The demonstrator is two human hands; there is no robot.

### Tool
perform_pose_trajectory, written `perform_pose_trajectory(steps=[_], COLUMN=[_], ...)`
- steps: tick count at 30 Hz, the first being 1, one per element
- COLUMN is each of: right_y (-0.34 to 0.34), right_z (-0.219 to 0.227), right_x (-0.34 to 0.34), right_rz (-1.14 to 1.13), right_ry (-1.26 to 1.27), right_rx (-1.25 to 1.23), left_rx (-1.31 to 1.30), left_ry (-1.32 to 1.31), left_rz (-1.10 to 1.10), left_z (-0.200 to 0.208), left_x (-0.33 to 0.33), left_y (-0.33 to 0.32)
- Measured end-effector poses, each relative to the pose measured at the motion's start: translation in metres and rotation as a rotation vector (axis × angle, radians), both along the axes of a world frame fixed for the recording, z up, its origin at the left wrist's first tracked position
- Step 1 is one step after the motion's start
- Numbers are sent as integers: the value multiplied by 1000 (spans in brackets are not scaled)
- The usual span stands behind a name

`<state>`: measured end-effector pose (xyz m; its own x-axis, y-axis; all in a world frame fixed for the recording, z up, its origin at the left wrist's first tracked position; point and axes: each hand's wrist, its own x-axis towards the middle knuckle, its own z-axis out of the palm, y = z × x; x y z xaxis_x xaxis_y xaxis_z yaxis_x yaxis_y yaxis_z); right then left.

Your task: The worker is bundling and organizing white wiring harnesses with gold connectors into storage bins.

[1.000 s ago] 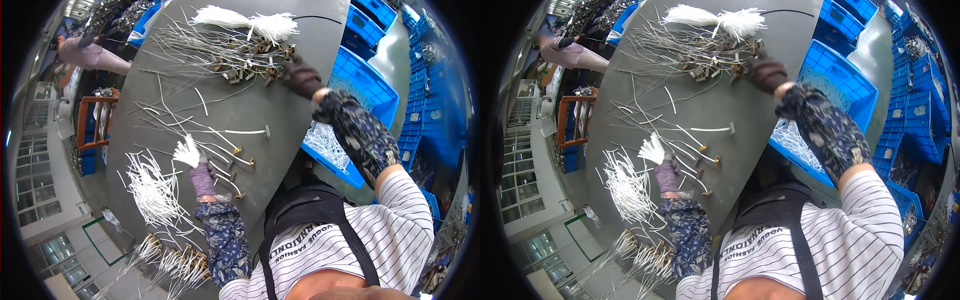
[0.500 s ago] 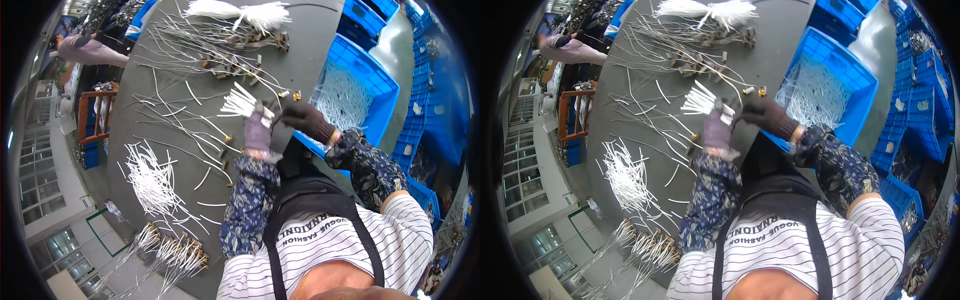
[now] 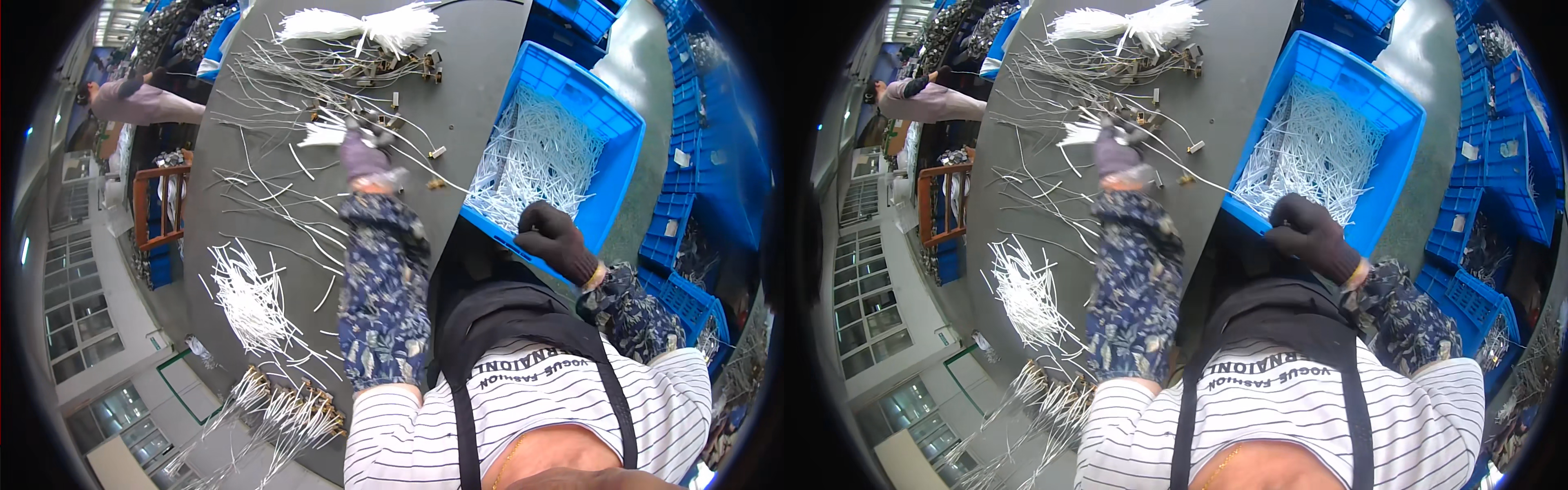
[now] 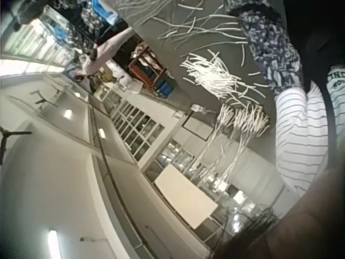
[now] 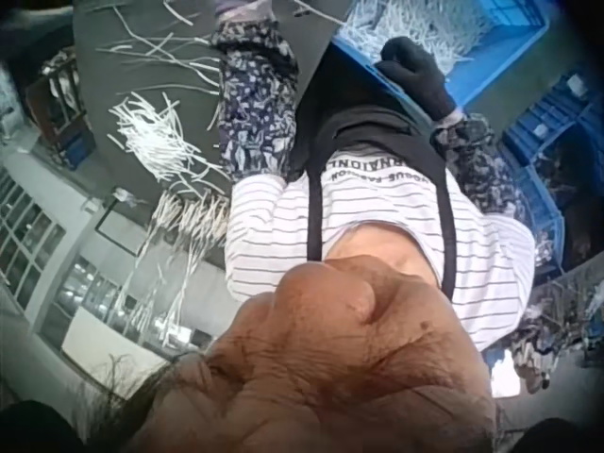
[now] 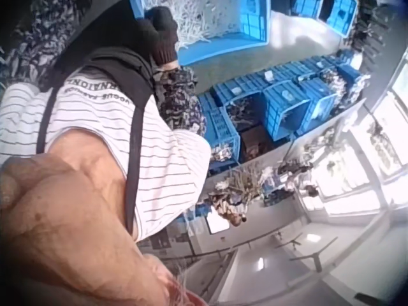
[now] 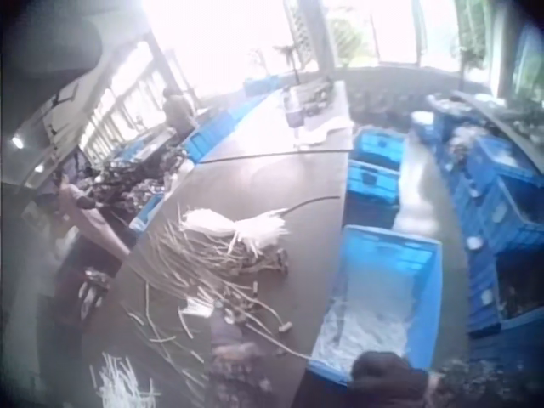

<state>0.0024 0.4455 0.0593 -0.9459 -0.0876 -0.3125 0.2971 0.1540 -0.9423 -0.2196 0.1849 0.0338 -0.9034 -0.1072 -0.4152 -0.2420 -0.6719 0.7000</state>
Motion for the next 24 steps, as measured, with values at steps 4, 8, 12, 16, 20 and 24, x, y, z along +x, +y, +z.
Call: perform_pose_trajectory(steps=[4, 8, 12, 16, 20, 24], right_y=[24, 59, 48, 34, 69, 116], right_z=[1, 1, -8, -24, -42, -63], right_x=[25, 69, 65, 43, 68, 111], right_rz=[170, -224, -254, -92, 233, 244], right_ry=[45, -488, -434, -416, -470, -668], right_rx=[249, -53, -69, -109, -87, 87], left_rx=[62, -894, -1173, -594, -7, -68], left_ry=[-193, -256, -122, -479, -195, -134], left_rz=[131, -20, 370, 301, -11, 116], left_z=[-12, -26, -14, -8, -32, -38], left_x=[-47, -48, 6, 91, 119, 83], left_y=[-30, -35, -22, 11, 19, -36])
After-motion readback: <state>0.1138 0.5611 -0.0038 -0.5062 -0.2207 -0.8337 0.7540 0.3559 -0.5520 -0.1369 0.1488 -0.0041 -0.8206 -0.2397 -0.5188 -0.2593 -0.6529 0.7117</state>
